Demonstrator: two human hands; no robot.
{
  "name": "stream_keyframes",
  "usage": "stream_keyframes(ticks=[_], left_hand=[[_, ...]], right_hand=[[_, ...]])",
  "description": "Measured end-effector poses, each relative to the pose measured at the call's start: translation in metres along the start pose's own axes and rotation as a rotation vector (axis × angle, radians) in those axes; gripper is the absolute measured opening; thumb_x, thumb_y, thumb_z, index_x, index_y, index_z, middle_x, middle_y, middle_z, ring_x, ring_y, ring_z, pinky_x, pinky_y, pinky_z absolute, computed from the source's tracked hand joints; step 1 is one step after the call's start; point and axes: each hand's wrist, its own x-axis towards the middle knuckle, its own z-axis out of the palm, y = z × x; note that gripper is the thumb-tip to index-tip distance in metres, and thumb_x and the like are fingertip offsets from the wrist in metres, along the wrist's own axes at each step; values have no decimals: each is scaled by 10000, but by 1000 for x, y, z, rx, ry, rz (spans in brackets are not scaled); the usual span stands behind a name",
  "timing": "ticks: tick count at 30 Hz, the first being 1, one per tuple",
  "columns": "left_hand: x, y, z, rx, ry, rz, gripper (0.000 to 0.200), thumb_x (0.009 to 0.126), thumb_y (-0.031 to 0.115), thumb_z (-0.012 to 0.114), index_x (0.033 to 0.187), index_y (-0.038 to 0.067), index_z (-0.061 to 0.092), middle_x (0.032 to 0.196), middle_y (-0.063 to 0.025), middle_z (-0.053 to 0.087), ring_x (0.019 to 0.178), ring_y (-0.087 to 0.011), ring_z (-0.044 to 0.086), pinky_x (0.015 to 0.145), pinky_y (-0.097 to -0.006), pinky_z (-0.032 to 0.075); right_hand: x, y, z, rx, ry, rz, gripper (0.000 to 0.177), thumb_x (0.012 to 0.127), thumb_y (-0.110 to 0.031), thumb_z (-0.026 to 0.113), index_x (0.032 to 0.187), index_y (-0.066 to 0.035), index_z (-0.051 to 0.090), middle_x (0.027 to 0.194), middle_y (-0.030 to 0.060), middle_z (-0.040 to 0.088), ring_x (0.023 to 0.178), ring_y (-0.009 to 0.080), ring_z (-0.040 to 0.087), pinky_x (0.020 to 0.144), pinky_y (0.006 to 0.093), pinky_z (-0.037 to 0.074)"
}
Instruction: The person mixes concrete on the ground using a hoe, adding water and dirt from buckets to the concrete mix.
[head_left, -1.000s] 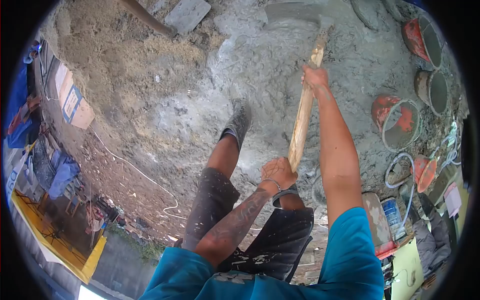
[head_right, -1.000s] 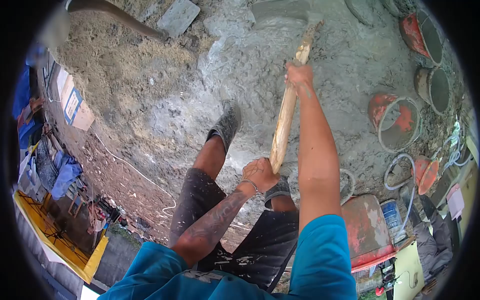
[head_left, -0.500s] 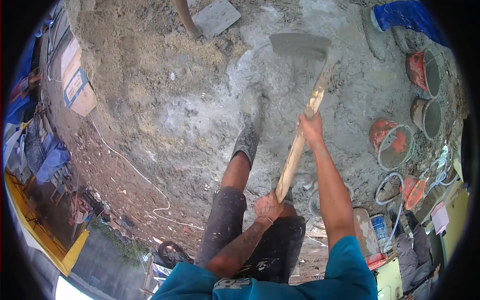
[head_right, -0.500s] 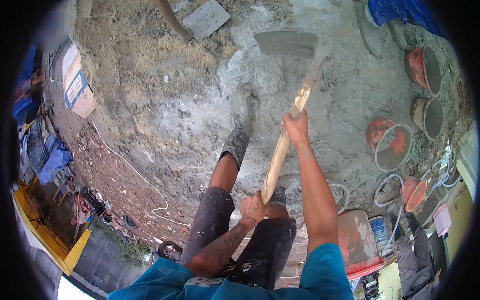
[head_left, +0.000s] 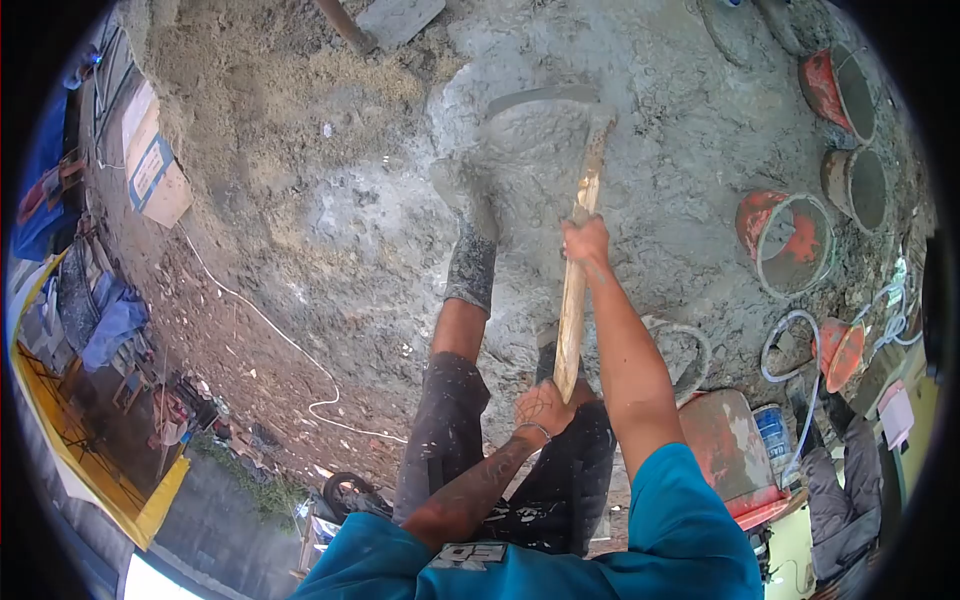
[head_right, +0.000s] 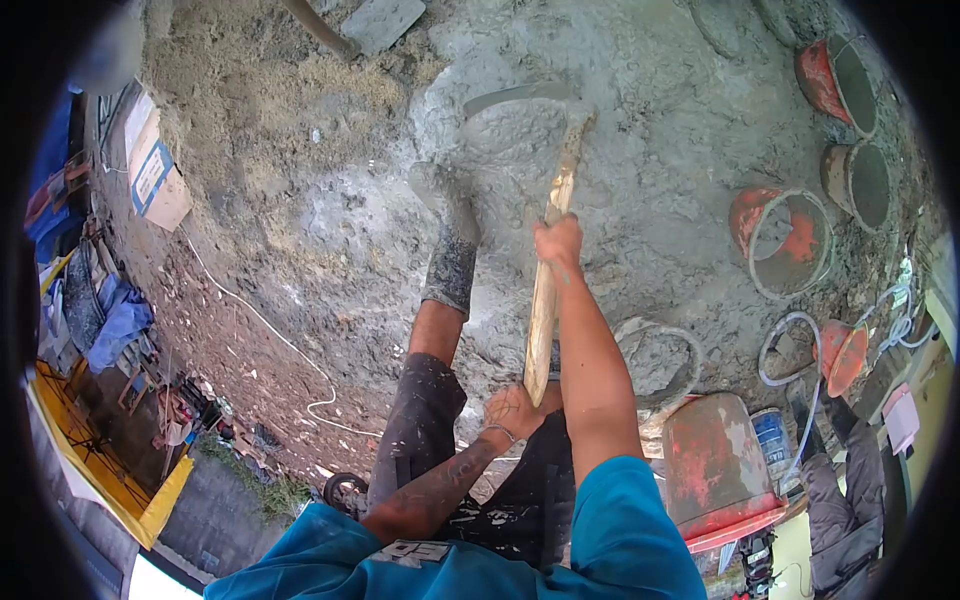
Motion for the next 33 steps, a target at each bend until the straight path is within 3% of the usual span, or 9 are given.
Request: stream_keyframes(ticks=[3, 7, 12, 16, 20, 22, 24, 27, 33], left_hand=[[-51, -32, 29, 92, 2, -5, 305, 710, 308, 628, 850, 40, 588, 719, -183, 645, 680, -340, 651, 612, -426, 515], [-53, -19, 8, 116, -49, -27, 333, 706, 308, 647, 898, 45, 573, 699, -174, 643, 648, -332, 649, 609, -435, 515], [109, 83, -89, 103, 289, 271, 282, 721, 240, 632, 889, 51, 507, 706, -146, 639, 621, -329, 634, 562, -429, 493], [172, 176, -173, 141, 203, 389, 326, 698, 278, 631, 876, 18, 546, 785, -182, 642, 748, -341, 640, 682, -435, 498], [143, 138, -138, 227, -81, 269, 355, 681, 322, 626, 873, 31, 557, 840, -165, 641, 820, -322, 635, 713, -423, 492], [110, 105, -120, 236, -125, 257, 368, 674, 324, 626, 892, 34, 563, 835, -174, 640, 813, -332, 635, 713, -428, 492], [85, 75, -110, 275, -153, 207, 383, 666, 328, 629, 901, 32, 565, 839, -175, 642, 811, -334, 636, 712, -428, 494], [46, 22, -80, 328, -84, 251, 275, 706, 303, 607, 837, 73, 534, 738, -123, 631, 678, -312, 633, 620, -444, 484], [-29, -50, -47, 398, -171, 130, 308, 721, 284, 648, 894, 59, 526, 713, -148, 648, 662, -308, 656, 604, -426, 506]], right_hand=[[-78, 31, -23, 333, -68, 198, 271, 772, -79, 617, 964, 27, 458, 611, 75, 535, 445, 159, 535, 391, 309, 441], [-96, 21, -60, 542, -25, 137, 347, 745, -50, 623, 1012, 40, 420, 704, 98, 551, 468, 166, 555, 407, 301, 463], [86, -127, -115, 467, 150, -232, 266, 751, -73, 622, 932, 46, 467, 635, 94, 573, 475, 169, 568, 449, 307, 468], [208, -177, -147, 121, 271, -214, 308, 782, -233, 611, 712, 67, 586, 643, 161, 632, 563, 273, 631, 564, 362, 501], [185, -115, -133, -2, 256, 13, 343, 761, -256, 621, 685, 77, 590, 667, 171, 640, 597, 294, 650, 613, 376, 516], [123, -95, -120, 98, 256, 133, 335, 739, -180, 644, 860, 116, 544, 647, 189, 626, 552, 255, 644, 528, 363, 513], [91, -57, -99, 280, 237, 190, 259, 777, -128, 628, 860, 89, 513, 619, 139, 565, 455, 207, 561, 389, 349, 446], [47, 5, -58, 141, 342, 225, 277, 764, -97, 640, 923, 68, 484, 609, 112, 547, 441, 181, 544, 376, 322, 441], [-72, 10, -72, 702, 72, 368, 252, 776, -53, 627, 944, 2, 448, 624, 58, 505, 440, 163, 535, 384, 316, 457]])
